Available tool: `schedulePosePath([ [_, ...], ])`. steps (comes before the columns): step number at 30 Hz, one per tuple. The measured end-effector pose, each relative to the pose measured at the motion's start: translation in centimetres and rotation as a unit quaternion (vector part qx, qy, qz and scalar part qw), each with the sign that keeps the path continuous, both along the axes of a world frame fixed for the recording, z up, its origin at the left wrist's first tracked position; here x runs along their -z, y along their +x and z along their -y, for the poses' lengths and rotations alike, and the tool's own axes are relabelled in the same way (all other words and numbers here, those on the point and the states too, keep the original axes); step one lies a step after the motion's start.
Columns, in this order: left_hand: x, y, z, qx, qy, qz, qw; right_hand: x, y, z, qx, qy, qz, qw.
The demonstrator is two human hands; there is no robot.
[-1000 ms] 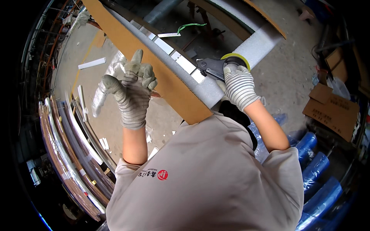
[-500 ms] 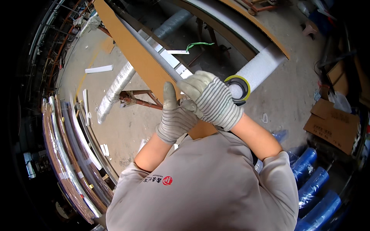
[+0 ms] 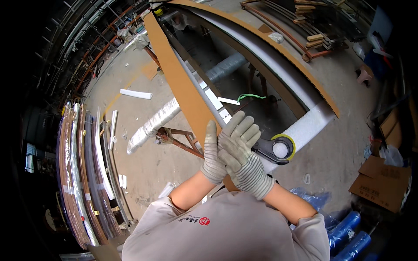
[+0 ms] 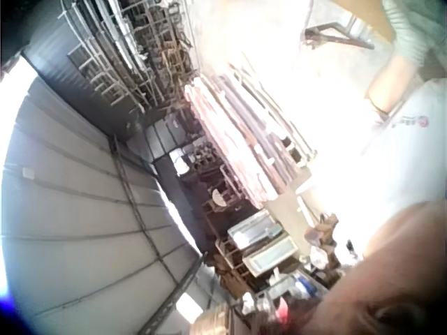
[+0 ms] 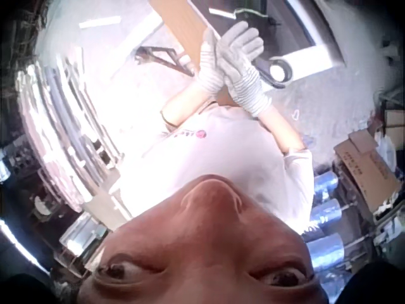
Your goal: The person prepares and applies tape to a long cardboard box using a tape dispenser, then cuts cardboard scraps with a utility knife.
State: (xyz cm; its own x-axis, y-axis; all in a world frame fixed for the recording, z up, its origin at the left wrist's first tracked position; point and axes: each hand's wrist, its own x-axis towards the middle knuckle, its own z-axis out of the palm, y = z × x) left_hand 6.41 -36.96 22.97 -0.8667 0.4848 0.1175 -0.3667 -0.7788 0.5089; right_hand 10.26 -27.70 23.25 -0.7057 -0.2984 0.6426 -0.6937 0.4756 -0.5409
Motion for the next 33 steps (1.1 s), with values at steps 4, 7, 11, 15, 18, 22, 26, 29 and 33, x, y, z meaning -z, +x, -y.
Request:
schedulePosePath([
  [4,-3.6,0.4,-1.3,-0.01,0.03,0.031,0.999,-1.4,-0.3,0.6,0.023,0.032,0.038,0.998],
  [7,-4.3,1.4,-1.2,-0.059,0.008,0.047,0.997,-3.2,-0.8,-0.2,0.071,0.078,0.073,0.992],
  [11,-3.6,1.8,0.6,0.016,-0.046,-0.039,0.998,-1.8,-1.9,-3.4,0.272,0.254,-0.05,0.927],
  [15,-0.8,1.8,2.3,0.011,-0.131,0.062,0.989,-3.3,-0.1,-5.9,0.242,0.204,-0.078,0.945],
  [18,0.5,-0.9,5.2,-0.103,-0.079,0.046,0.99,-4.5,1.6,-7.3,0.244,0.071,-0.088,0.963],
  [22,1.0,2.1,1.2,0.048,-0.058,0.005,0.997,-4.9,0.2,-5.2,0.024,0.171,-0.068,0.983],
  [26,1.4,3.5,-0.7,0.219,-0.068,-0.003,0.973,-4.1,2.0,-8.7,0.129,0.133,0.033,0.982],
  [29,-0.4,4.6,-1.7,0.24,-0.018,0.08,0.967,-3.3,3.0,-9.6,0.062,0.127,0.06,0.988],
  [33,-2.7,3.9,-1.3,0.253,-0.054,0.181,0.949,-4.0,3.2,-9.2,-0.005,0.042,0.055,0.998],
])
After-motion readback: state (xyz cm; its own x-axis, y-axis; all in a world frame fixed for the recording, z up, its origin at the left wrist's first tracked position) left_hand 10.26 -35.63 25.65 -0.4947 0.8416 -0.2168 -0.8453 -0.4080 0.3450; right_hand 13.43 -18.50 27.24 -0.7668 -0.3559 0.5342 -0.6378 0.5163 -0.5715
